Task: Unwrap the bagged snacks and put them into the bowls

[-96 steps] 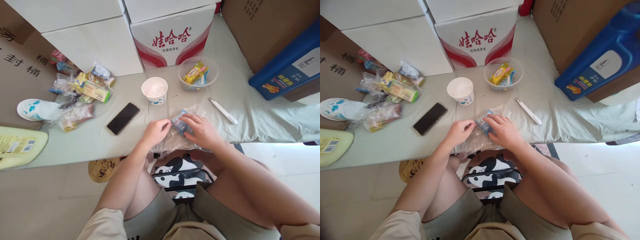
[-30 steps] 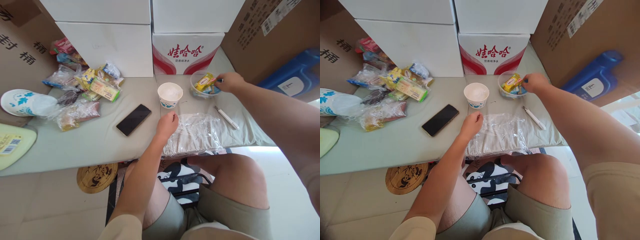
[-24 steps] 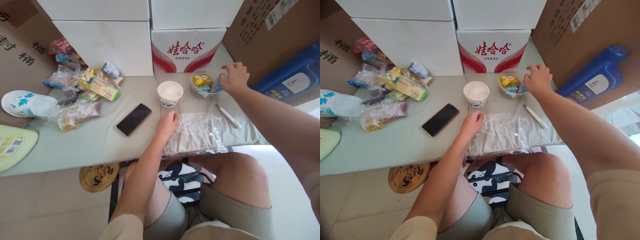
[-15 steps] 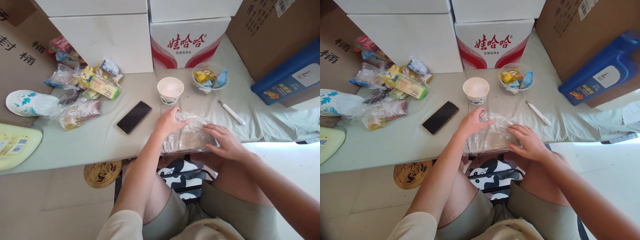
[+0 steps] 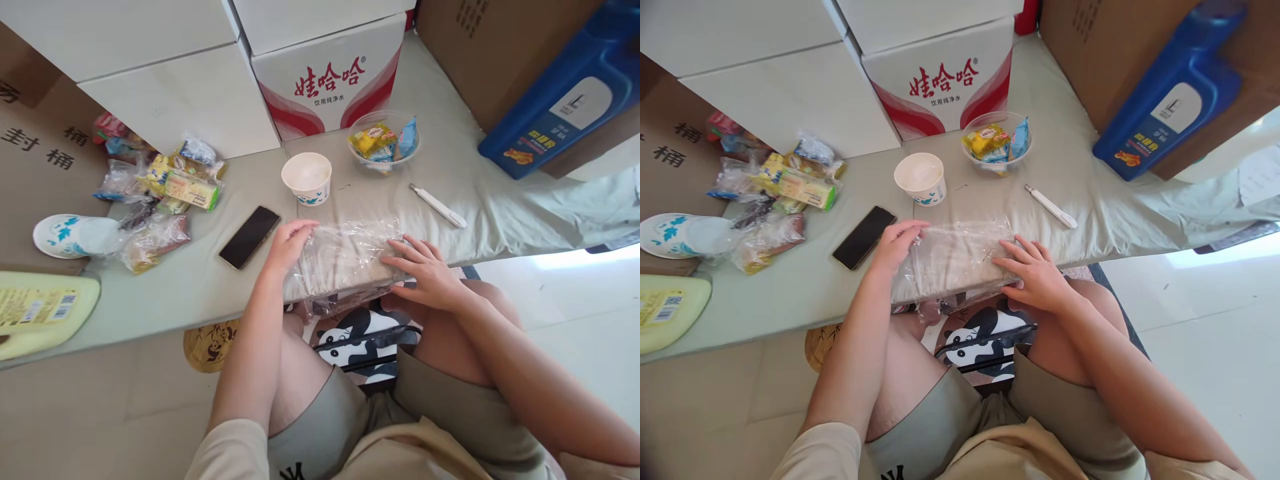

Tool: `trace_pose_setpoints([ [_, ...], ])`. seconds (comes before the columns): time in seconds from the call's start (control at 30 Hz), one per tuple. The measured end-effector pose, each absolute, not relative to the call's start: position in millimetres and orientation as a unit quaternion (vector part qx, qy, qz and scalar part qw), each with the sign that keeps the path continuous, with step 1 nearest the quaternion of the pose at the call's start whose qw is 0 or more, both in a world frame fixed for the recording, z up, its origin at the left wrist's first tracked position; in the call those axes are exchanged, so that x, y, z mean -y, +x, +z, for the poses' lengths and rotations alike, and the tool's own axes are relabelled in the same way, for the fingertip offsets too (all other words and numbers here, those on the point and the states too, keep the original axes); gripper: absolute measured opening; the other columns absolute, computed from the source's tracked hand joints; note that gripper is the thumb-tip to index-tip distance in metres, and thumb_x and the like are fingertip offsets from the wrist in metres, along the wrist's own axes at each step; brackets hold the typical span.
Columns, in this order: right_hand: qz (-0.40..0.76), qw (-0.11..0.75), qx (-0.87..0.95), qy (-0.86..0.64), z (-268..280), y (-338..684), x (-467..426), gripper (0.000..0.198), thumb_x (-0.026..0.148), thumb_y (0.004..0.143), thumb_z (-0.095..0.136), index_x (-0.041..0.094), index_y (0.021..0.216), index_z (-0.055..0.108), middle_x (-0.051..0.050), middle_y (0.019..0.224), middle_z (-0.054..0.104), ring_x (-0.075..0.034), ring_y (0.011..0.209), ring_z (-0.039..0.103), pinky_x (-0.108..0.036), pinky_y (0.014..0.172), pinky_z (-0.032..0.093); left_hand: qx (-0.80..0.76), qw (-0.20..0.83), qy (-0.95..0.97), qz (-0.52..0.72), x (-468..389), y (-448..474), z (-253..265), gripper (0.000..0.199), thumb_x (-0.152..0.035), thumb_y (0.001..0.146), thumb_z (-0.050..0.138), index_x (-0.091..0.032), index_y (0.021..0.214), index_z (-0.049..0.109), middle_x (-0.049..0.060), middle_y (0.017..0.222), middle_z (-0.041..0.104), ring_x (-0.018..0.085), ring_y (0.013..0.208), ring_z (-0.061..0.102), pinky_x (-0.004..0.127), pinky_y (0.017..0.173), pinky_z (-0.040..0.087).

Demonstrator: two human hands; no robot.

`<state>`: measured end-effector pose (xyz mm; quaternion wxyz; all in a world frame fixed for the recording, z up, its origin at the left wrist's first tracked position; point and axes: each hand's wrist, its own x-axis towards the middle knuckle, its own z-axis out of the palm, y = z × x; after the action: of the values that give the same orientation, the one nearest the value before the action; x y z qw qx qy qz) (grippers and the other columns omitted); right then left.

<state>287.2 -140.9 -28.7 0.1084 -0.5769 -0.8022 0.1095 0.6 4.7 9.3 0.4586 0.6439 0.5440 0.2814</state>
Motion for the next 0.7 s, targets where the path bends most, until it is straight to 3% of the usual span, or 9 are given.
trace_pose_setpoints([
  [0.13, 0.118, 0.116, 0.794, -0.584, -30, 288, 139, 0.046, 0.037, 0.086, 0.061, 0.029, 0.132, 0.063, -0.007, 0.151, 0.054, -0.039, 0.145, 0.039, -0.062, 0.114, 0.034, -0.603, 0.587, 0.450, 0.299, -19, -9, 19, 0.015, -0.016, 0.079, 0.057, -0.020, 0.086, 0.070, 0.005, 0.082, 0.074, 0.015, 0.072, 0.066, 0.028, 0.065, 0.051],
  [0.27, 0.126, 0.140, 0.787, -0.587, -29, 287, 137, 0.045, 0.040, 0.088, 0.059, 0.028, 0.131, 0.062, -0.006, 0.147, 0.058, -0.037, 0.144, 0.042, -0.060, 0.114, 0.034, -0.508, 0.654, 0.371, 0.420, -24, -18, 33, 0.018, -0.019, 0.085, 0.047, -0.021, 0.090, 0.064, 0.007, 0.100, 0.077, 0.019, 0.094, 0.070, 0.033, 0.074, 0.055],
  [0.37, 0.129, 0.170, 0.775, -0.594, -27, 286, 136, 0.052, 0.043, 0.091, 0.056, 0.027, 0.140, 0.055, -0.008, 0.143, 0.061, -0.036, 0.141, 0.045, -0.058, 0.113, 0.036, -0.528, 0.490, 0.439, 0.537, -13, -19, 38, 0.014, -0.022, 0.085, 0.043, -0.021, 0.089, 0.056, 0.005, 0.104, 0.072, 0.018, 0.102, 0.067, 0.035, 0.083, 0.055],
  [0.43, 0.131, 0.194, 0.758, -0.608, -25, 284, 135, 0.055, 0.042, 0.093, 0.051, 0.025, 0.146, 0.050, -0.010, 0.136, 0.065, -0.035, 0.135, 0.051, -0.055, 0.109, 0.040, -0.579, 0.314, 0.481, 0.579, 4, -15, 38, 0.002, -0.022, 0.082, 0.051, -0.021, 0.083, 0.051, 0.001, 0.087, 0.065, 0.015, 0.089, 0.064, 0.029, 0.078, 0.051],
  [0.47, 0.133, 0.204, 0.746, -0.620, -24, 283, 134, 0.055, 0.040, 0.095, 0.048, 0.025, 0.148, 0.048, -0.011, 0.131, 0.068, -0.034, 0.130, 0.055, -0.053, 0.107, 0.042, -0.583, 0.262, 0.500, 0.584, 14, -12, 37, 0.007, -0.024, 0.080, 0.056, -0.021, 0.080, 0.050, -0.001, 0.078, 0.060, 0.013, 0.080, 0.060, 0.027, 0.072, 0.048],
  [0.53, 0.134, 0.218, 0.718, -0.647, -23, 280, 132, 0.056, 0.037, 0.095, 0.044, 0.026, 0.151, 0.044, -0.010, 0.119, 0.071, -0.032, 0.119, 0.061, -0.051, 0.100, 0.046, -0.551, 0.228, 0.606, 0.526, 36, -4, 36, 0.013, -0.030, 0.080, 0.059, -0.021, 0.074, 0.052, -0.003, 0.062, 0.050, 0.011, 0.059, 0.049, 0.026, 0.058, 0.042],
  [0.6, 0.125, 0.224, 0.691, -0.676, -22, 276, 129, 0.060, 0.036, 0.094, 0.043, 0.025, 0.154, 0.040, -0.010, 0.110, 0.072, -0.033, 0.111, 0.063, -0.050, 0.094, 0.048, -0.474, 0.258, 0.760, 0.362, 54, 5, 33, 0.014, -0.034, 0.082, 0.058, -0.022, 0.076, 0.060, -0.003, 0.060, 0.053, 0.012, 0.056, 0.049, 0.028, 0.058, 0.044],
  [0.67, 0.116, 0.233, 0.668, -0.697, -22, 273, 126, 0.066, 0.037, 0.093, 0.042, 0.023, 0.157, 0.033, -0.010, 0.107, 0.073, -0.033, 0.104, 0.064, -0.049, 0.088, 0.050, -0.412, 0.266, 0.850, 0.194, 63, 12, 28, 0.018, -0.036, 0.083, 0.061, -0.023, 0.093, 0.069, 0.003, 0.085, 0.070, 0.018, 0.083, 0.064, 0.034, 0.081, 0.053],
  [0.7, 0.114, 0.241, 0.656, -0.706, -22, 271, 125, 0.070, 0.037, 0.092, 0.042, 0.022, 0.159, 0.030, -0.010, 0.106, 0.073, -0.033, 0.099, 0.065, -0.048, 0.085, 0.051, -0.407, 0.250, 0.867, 0.141, 64, 14, 23, 0.026, -0.037, 0.084, 0.063, -0.024, 0.104, 0.070, 0.006, 0.107, 0.072, 0.023, 0.104, 0.064, 0.039, 0.097, 0.051],
])
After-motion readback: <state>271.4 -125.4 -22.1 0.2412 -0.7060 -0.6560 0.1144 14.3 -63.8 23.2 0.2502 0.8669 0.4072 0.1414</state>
